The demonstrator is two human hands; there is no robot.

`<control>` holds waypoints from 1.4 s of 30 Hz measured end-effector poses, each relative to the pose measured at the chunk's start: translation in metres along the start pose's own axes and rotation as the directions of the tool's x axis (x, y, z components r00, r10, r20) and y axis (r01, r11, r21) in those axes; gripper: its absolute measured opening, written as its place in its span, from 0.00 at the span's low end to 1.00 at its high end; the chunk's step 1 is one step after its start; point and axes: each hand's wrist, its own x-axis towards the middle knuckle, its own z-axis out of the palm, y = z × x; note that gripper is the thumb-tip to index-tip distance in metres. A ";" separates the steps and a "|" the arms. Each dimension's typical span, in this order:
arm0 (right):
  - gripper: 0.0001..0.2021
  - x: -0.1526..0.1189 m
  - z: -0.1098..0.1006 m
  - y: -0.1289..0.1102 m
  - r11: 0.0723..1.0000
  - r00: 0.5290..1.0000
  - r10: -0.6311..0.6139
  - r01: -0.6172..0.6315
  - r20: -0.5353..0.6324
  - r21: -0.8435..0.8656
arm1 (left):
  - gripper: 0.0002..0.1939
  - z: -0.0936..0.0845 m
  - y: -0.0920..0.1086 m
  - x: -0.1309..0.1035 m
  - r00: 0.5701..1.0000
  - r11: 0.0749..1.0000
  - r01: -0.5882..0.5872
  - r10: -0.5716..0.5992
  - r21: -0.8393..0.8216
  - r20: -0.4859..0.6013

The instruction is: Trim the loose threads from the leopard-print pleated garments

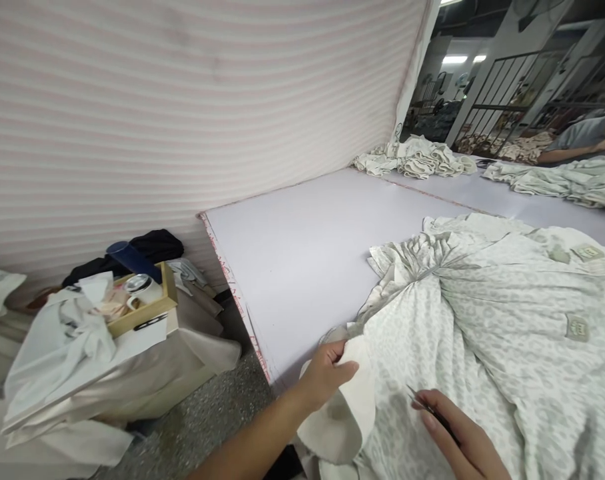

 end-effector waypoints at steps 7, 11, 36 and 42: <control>0.24 0.018 0.033 -0.027 0.987 0.995 -0.049 0.034 -0.091 -0.156 | 0.10 0.011 -0.001 -0.003 0.989 0.994 -0.101 0.096 0.041 0.114; 0.24 0.018 0.036 -0.020 0.981 0.994 -0.052 0.033 -0.096 -0.189 | 0.06 0.012 0.004 -0.003 0.974 0.978 -0.187 0.172 0.096 0.147; 0.18 0.016 -0.004 0.001 0.931 0.929 0.211 -0.096 -0.303 0.353 | 0.03 0.037 0.022 -0.013 0.946 0.721 -0.324 0.225 0.613 0.235; 0.19 0.010 -0.023 0.004 0.855 0.865 0.304 -0.063 -0.399 0.515 | 0.03 0.065 -0.061 -0.015 0.661 0.818 -0.450 0.036 0.357 0.750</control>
